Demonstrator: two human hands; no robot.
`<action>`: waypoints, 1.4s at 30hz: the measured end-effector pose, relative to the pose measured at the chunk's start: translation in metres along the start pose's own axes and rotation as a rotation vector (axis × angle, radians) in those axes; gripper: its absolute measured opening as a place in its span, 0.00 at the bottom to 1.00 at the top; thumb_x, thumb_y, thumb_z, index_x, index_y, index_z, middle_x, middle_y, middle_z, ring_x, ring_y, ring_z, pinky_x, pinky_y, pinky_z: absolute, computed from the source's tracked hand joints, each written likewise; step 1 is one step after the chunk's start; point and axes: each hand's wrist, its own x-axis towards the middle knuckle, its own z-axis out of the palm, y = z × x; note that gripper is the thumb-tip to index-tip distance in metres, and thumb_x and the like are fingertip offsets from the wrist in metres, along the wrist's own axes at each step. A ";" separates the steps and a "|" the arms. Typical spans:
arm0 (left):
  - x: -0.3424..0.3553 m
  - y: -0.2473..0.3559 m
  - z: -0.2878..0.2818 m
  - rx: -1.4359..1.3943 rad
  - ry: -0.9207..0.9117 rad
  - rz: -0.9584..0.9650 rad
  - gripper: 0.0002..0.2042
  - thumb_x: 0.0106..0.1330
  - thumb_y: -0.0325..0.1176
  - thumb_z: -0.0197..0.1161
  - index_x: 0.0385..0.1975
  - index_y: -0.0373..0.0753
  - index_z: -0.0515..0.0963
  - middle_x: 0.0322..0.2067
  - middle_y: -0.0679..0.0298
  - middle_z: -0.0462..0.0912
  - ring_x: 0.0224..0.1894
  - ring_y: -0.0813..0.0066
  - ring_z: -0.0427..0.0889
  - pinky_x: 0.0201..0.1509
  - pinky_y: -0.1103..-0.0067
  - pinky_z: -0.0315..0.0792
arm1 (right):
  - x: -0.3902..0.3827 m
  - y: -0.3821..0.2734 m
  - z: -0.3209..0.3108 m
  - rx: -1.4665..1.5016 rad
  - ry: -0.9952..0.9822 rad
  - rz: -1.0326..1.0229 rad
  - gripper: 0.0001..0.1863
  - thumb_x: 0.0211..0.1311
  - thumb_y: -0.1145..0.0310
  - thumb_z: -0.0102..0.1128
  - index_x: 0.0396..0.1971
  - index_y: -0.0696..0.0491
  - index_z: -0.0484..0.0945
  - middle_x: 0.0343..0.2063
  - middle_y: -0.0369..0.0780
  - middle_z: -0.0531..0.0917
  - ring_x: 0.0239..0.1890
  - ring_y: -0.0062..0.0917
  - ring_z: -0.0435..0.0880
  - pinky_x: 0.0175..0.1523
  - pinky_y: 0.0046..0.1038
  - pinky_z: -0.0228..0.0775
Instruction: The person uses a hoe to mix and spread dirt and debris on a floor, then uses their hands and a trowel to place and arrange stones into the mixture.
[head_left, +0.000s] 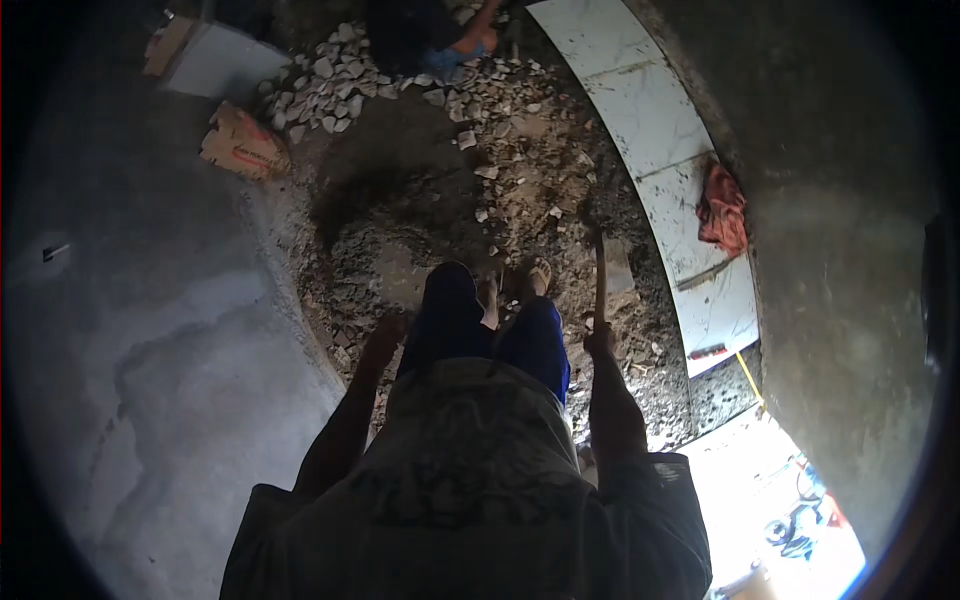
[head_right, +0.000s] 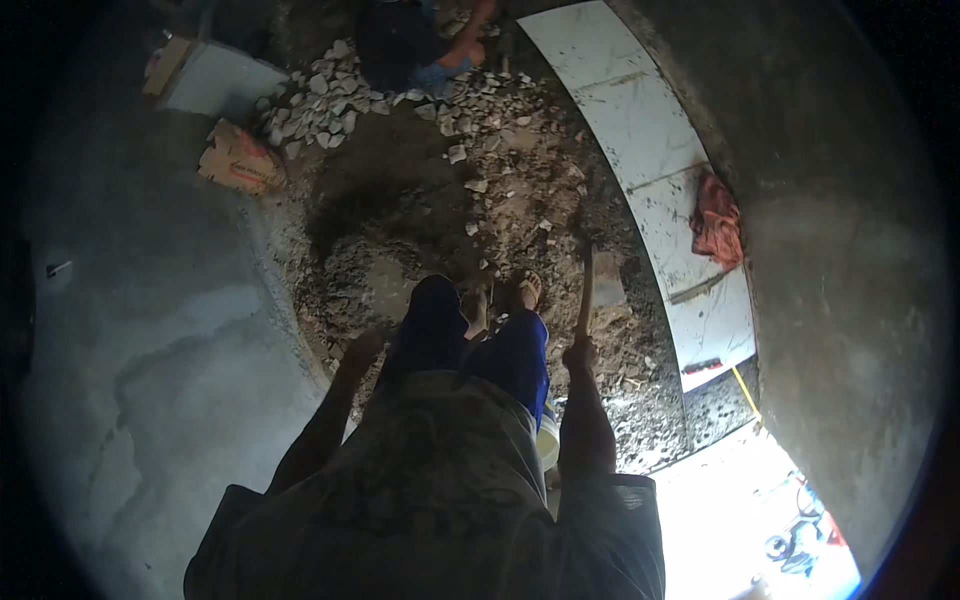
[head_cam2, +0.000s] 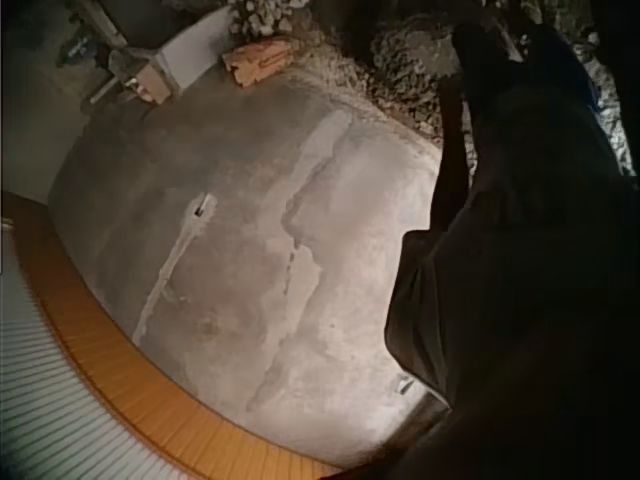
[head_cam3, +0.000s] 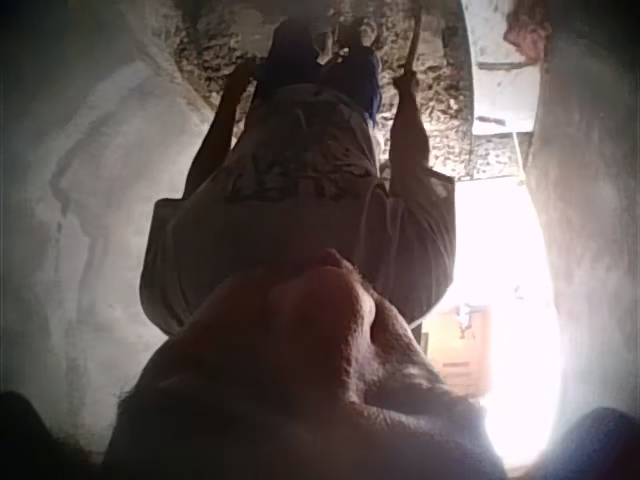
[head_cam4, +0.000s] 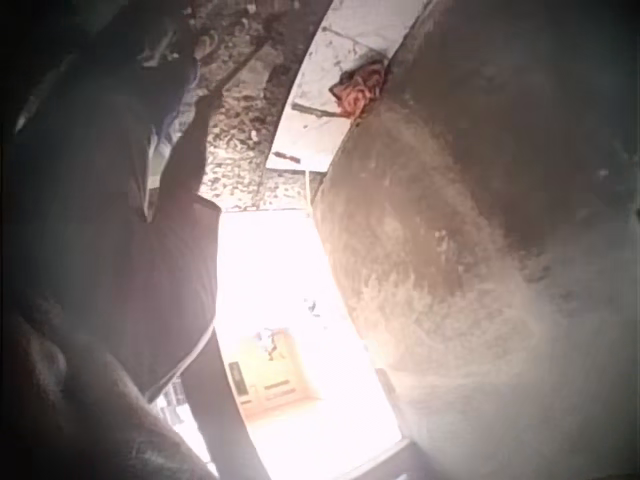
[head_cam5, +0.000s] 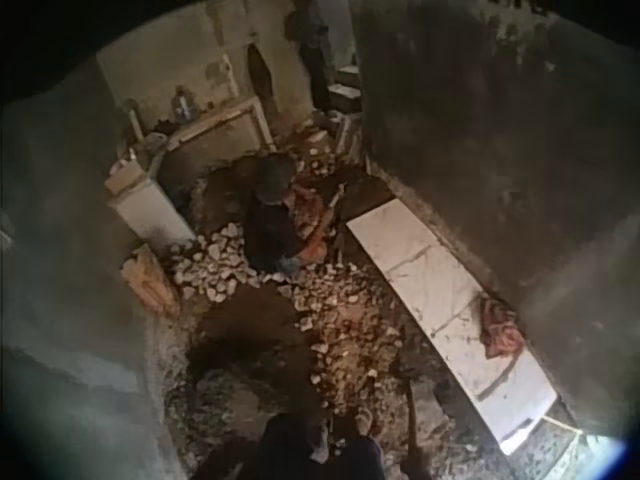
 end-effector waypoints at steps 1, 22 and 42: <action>0.004 0.000 0.004 -0.211 -0.001 -0.088 0.20 0.65 0.40 0.60 0.55 0.42 0.75 0.43 0.63 0.80 0.41 0.74 0.77 0.44 0.76 0.72 | 0.003 -0.003 -0.009 -0.065 0.000 0.004 0.24 0.50 0.68 0.60 0.50 0.56 0.70 0.42 0.50 0.82 0.49 0.42 0.81 0.51 0.41 0.75; 0.097 -0.200 -0.176 -0.405 0.212 -0.394 0.25 0.68 0.47 0.58 0.60 0.41 0.69 0.50 0.57 0.79 0.51 0.63 0.79 0.48 0.69 0.76 | 0.110 -0.195 -0.078 -0.494 -0.046 -0.023 0.20 0.43 0.59 0.73 0.37 0.53 0.83 0.41 0.46 0.84 0.48 0.39 0.83 0.50 0.36 0.78; 0.115 -0.138 -0.201 -0.268 0.121 -0.420 0.21 0.68 0.46 0.59 0.55 0.41 0.72 0.45 0.63 0.80 0.41 0.69 0.79 0.42 0.73 0.75 | 0.122 -0.197 -0.045 -0.566 -0.029 0.008 0.23 0.39 0.57 0.76 0.36 0.52 0.83 0.38 0.44 0.85 0.44 0.35 0.85 0.48 0.34 0.78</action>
